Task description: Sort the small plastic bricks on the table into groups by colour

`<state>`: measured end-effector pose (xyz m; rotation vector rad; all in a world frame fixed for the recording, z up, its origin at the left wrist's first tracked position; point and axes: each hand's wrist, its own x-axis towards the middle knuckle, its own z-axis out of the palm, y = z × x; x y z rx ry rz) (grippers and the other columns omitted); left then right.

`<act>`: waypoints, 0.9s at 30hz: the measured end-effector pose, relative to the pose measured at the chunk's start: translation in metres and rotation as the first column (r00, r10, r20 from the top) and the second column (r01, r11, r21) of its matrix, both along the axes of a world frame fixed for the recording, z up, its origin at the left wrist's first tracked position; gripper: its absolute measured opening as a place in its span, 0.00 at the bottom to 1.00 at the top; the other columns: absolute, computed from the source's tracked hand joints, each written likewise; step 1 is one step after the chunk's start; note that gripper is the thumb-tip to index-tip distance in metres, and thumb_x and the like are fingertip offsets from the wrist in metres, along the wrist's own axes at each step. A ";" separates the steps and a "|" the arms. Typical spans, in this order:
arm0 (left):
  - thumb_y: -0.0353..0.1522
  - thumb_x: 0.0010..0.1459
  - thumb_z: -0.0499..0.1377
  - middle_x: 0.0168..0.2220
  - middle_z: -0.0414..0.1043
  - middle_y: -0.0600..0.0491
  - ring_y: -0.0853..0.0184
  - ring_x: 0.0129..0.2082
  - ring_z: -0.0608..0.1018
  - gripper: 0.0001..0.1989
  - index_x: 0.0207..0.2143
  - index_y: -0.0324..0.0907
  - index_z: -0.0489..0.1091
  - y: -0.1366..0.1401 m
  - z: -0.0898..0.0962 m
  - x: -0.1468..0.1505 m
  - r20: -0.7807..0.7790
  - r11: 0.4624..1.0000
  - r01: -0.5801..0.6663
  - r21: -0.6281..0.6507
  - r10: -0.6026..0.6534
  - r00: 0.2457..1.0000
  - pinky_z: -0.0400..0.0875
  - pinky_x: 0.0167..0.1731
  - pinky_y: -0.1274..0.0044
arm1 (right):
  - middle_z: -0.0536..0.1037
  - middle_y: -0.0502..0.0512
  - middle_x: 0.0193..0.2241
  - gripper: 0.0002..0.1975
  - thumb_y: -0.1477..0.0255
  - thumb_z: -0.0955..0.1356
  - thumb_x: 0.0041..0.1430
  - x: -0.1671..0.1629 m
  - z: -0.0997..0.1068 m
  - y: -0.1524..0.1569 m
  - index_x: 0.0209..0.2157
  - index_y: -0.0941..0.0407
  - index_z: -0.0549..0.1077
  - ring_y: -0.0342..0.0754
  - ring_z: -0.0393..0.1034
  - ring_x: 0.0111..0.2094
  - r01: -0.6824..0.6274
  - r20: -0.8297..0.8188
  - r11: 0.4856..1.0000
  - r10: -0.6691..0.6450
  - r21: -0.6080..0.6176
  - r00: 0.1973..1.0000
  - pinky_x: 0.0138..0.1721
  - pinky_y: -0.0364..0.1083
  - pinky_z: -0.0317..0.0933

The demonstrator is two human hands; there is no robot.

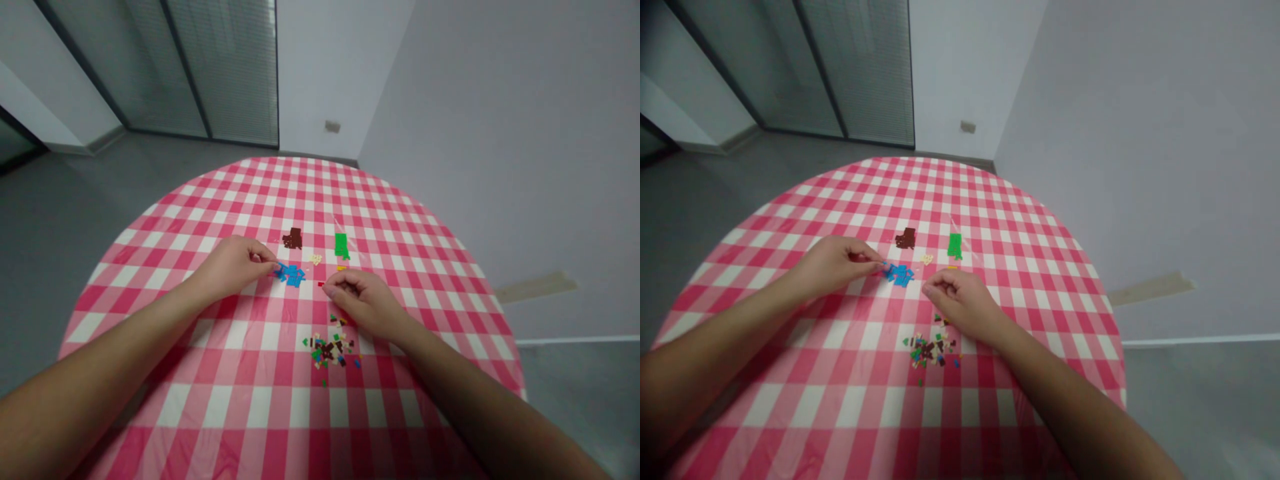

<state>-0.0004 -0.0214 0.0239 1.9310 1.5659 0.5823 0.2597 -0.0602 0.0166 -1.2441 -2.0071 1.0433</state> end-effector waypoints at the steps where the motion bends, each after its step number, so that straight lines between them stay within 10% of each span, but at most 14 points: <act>1: 0.37 0.53 0.64 0.31 0.82 0.54 0.63 0.31 0.81 0.07 0.29 0.46 0.81 0.003 -0.001 -0.003 -0.028 0.999 -0.018 -0.034 0.017 0.999 0.71 0.30 0.75 | 0.75 0.51 0.26 0.10 0.67 0.65 0.62 0.000 0.000 0.000 0.31 0.56 0.75 0.43 0.65 0.27 -0.003 0.009 1.000 0.003 0.000 1.000 0.28 0.43 0.57; 27: 0.34 0.56 0.57 0.38 0.83 0.50 0.58 0.37 0.82 0.13 0.36 0.46 0.83 0.004 -0.004 0.001 -0.264 0.995 0.104 -0.010 -0.103 0.959 0.72 0.37 0.71 | 0.78 0.52 0.28 0.09 0.68 0.66 0.62 0.003 0.003 0.002 0.32 0.57 0.76 0.43 0.68 0.28 -0.014 0.027 1.000 0.014 0.001 1.000 0.29 0.43 0.59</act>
